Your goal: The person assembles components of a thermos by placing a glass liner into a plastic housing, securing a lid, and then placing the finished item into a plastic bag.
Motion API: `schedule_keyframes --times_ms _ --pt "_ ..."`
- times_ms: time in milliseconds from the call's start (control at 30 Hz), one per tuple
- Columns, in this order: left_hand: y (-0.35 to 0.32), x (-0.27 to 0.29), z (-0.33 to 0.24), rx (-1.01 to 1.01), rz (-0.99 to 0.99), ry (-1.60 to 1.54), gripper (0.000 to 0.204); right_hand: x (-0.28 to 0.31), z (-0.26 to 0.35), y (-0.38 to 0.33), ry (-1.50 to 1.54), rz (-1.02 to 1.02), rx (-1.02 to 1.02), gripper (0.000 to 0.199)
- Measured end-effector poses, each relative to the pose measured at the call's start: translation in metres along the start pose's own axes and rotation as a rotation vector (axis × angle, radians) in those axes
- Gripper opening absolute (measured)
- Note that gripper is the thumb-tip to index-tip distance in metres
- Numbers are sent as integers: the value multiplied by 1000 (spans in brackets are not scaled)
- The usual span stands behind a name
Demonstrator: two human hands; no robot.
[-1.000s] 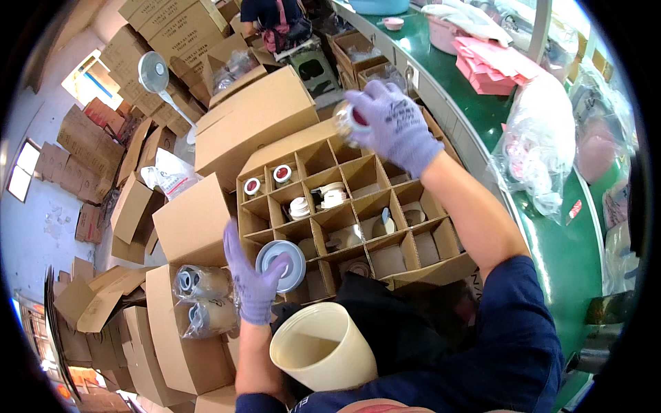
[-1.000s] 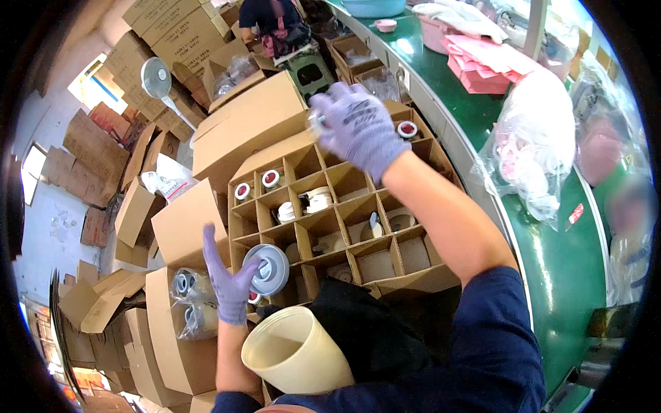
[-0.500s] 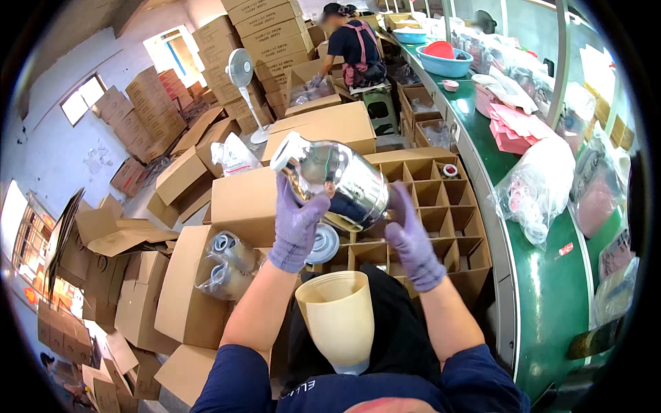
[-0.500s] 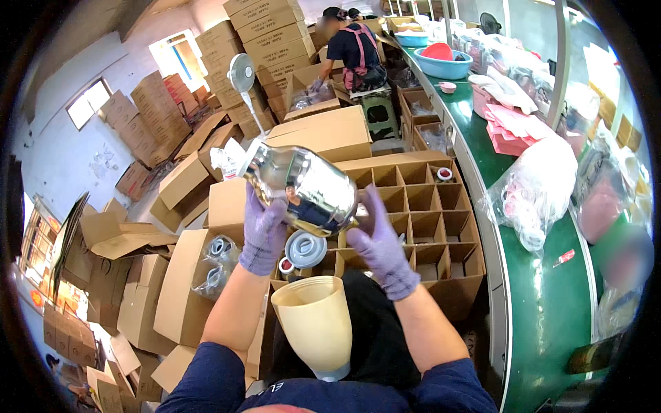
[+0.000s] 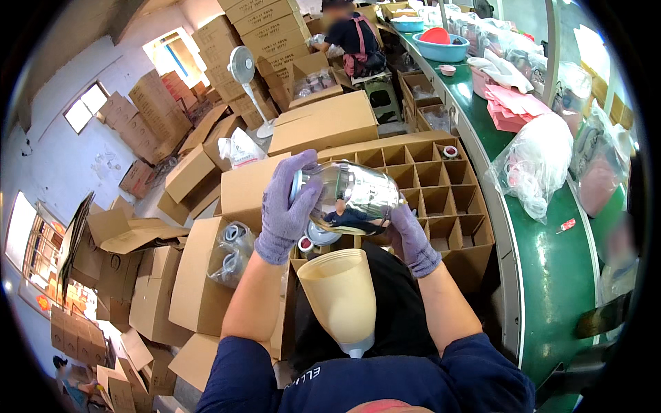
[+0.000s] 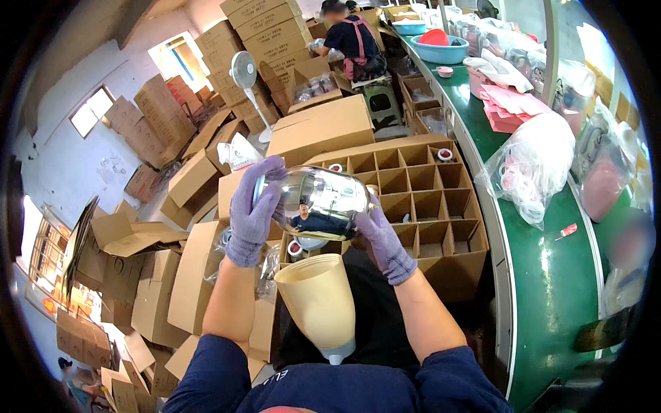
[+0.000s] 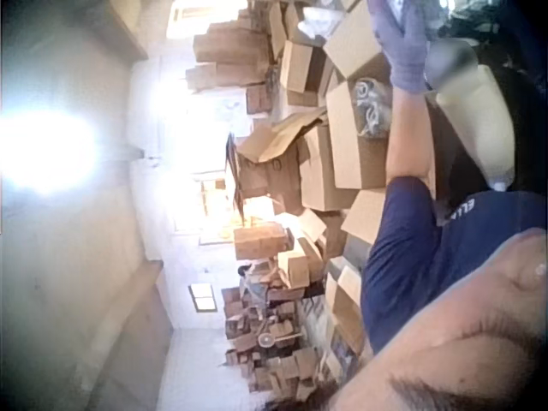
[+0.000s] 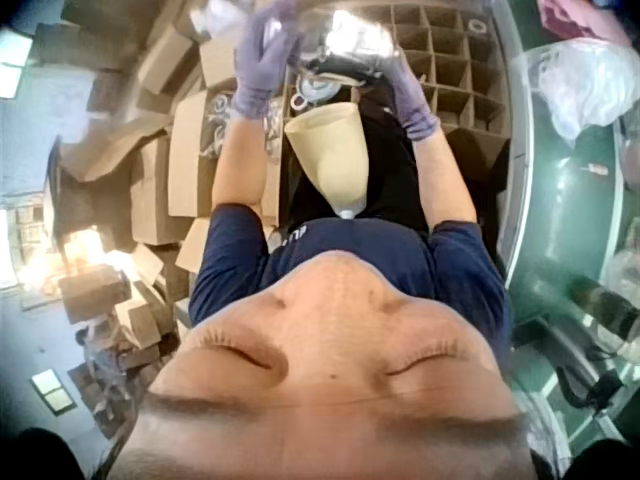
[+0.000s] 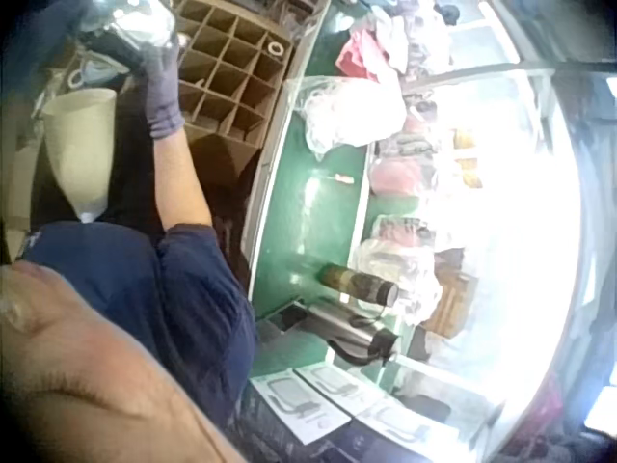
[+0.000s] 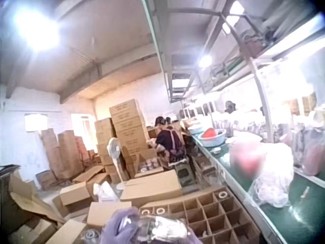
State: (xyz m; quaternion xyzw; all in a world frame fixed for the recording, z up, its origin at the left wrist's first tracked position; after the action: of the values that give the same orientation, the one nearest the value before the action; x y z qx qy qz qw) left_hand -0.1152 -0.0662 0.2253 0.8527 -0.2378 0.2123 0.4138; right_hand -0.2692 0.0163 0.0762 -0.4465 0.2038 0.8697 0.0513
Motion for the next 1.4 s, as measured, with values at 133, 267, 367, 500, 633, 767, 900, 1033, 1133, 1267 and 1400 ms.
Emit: schedule_keyframes --times_ms 133,267,367,500,633,767,900,1033,1133,1267,1400 --pt "-17 -24 7 -117 76 101 88 23 15 4 39 -22 232 81" --pt "-88 15 69 183 -178 -361 111 88 -19 3 204 -213 -96 67" --pt "-177 -26 72 450 187 -391 107 108 -1 -4 121 -213 -217 65" --pt "-246 -60 17 433 416 -145 125 86 55 -17 -351 -88 -180 64" --pt "-240 -63 -4 289 581 -279 120 72 83 -80 -796 9 -226 72" --pt "-287 -25 53 509 225 -193 124 112 57 -184 -830 -292 -286 60" --pt "-298 -75 15 592 375 -596 131 140 -3 -243 -426 -440 -217 54" --pt "-233 -76 2 441 370 -370 117 185 -56 -269 234 -406 -252 48" --pt "-178 -71 -28 327 295 -500 112 162 -41 -254 209 -301 -254 47" --pt "-135 -64 -64 81 295 -398 118 117 -27 -221 -488 -134 -199 49" --pt "-111 -42 -109 -118 353 -105 126 82 -21 -190 -1136 88 62 53"
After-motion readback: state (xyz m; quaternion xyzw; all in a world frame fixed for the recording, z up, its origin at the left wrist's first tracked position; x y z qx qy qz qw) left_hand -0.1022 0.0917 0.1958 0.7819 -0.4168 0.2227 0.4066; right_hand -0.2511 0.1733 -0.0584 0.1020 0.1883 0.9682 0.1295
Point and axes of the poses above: each hand's wrist, its own y-axis towards the middle knuckle, its own x-axis out of the back of the hand, z = x × y, the point moved 9 cm from there along y, towards the middle knuckle, and after that the axes turned 14 degrees about y, right-handed, at the moved point
